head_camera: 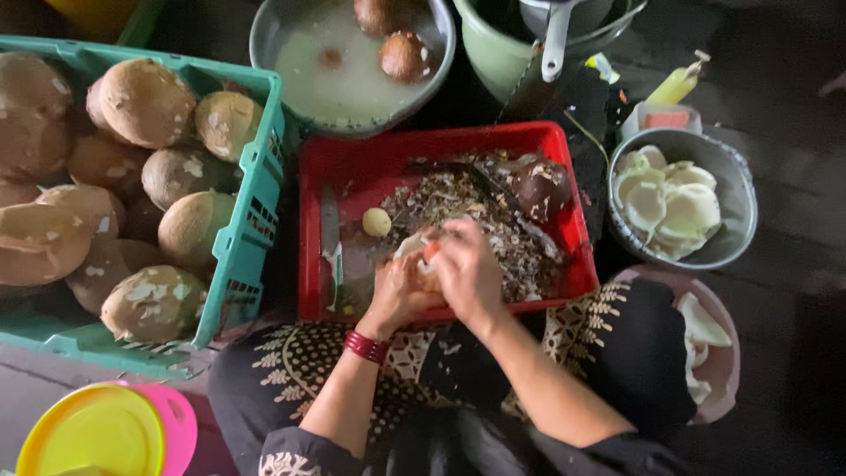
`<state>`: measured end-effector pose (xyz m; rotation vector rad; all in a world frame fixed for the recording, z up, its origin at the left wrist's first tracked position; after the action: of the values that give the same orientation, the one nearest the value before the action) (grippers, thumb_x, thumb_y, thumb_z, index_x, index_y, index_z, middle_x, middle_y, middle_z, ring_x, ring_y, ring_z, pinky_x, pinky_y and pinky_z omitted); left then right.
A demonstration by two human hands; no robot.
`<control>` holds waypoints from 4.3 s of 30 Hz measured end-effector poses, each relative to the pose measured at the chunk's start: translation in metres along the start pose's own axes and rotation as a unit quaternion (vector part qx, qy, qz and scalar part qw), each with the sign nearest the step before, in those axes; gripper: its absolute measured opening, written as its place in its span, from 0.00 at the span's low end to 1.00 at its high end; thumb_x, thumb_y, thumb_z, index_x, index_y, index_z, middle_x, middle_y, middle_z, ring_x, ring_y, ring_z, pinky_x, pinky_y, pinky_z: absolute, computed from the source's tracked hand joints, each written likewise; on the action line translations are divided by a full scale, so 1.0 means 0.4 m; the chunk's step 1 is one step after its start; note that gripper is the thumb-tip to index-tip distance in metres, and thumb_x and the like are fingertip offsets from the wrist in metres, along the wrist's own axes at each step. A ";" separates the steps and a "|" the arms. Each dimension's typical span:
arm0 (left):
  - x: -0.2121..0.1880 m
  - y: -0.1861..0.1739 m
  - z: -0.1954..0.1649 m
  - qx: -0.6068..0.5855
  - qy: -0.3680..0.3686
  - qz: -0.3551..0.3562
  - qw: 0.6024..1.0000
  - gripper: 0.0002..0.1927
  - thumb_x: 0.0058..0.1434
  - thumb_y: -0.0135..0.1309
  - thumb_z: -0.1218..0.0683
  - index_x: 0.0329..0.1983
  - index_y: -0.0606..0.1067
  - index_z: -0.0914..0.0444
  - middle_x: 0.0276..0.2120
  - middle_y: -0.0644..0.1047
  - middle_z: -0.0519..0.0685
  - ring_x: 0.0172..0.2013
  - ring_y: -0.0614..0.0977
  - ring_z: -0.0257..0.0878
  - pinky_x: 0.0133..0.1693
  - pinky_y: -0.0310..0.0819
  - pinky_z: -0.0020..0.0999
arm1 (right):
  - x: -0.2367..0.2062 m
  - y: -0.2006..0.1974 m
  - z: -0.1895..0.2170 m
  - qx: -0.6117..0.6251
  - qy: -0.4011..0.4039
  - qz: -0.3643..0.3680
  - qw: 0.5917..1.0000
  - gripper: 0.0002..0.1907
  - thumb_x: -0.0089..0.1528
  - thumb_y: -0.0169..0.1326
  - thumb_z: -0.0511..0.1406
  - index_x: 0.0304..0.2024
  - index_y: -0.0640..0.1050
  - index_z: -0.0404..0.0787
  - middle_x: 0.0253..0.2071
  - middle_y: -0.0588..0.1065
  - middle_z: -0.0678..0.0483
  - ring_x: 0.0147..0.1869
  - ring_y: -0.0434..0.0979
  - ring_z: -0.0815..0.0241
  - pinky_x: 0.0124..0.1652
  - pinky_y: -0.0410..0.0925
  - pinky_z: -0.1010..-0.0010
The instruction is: The person sits on the floor and scrapes the outer husk off coconuts with a knife over a red tray, rotating each coconut to remove the brown skin. Peeled white coconut pieces are placed into a metal bowl beside the tray, and husk debris accumulates in the tray.
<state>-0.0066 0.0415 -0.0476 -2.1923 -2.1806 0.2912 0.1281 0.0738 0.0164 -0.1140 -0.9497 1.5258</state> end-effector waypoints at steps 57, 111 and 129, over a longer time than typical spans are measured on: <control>-0.053 0.013 -0.117 -0.354 -0.014 0.018 0.935 0.33 0.43 0.67 0.64 0.57 0.74 0.65 0.44 0.82 0.47 0.41 0.84 0.35 0.44 0.82 0.31 | -0.035 0.036 -0.145 0.465 0.337 0.036 0.818 0.21 0.66 0.52 0.42 0.52 0.82 0.32 0.53 0.81 0.48 0.57 0.79 0.57 0.58 0.69 0.65; -0.019 0.051 0.008 -0.341 -0.013 0.031 0.940 0.38 0.42 0.65 0.70 0.60 0.72 0.65 0.48 0.79 0.46 0.46 0.82 0.36 0.48 0.80 0.32 | -0.003 0.054 -0.094 0.230 0.238 0.074 0.941 0.14 0.67 0.53 0.40 0.46 0.85 0.39 0.58 0.75 0.37 0.57 0.76 0.47 0.54 0.71 0.62; -0.007 0.048 0.027 -0.270 -0.002 0.045 0.962 0.30 0.49 0.67 0.67 0.56 0.73 0.67 0.46 0.80 0.48 0.44 0.81 0.35 0.46 0.79 0.32 | 0.001 0.016 -0.060 0.055 0.075 0.078 0.993 0.17 0.64 0.54 0.42 0.46 0.85 0.39 0.56 0.77 0.47 0.56 0.78 0.51 0.51 0.72 0.63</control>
<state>0.0108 0.0374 -0.0611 -2.5452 -2.3810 -0.3455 0.1367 0.0867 -0.0030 -0.2244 -0.7501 1.6850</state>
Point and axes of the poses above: each hand's wrist, its own x-axis towards the middle knuckle, its own y-axis out of the palm, z = x × y, the point moved 6 cm from there along x, towards the middle knuckle
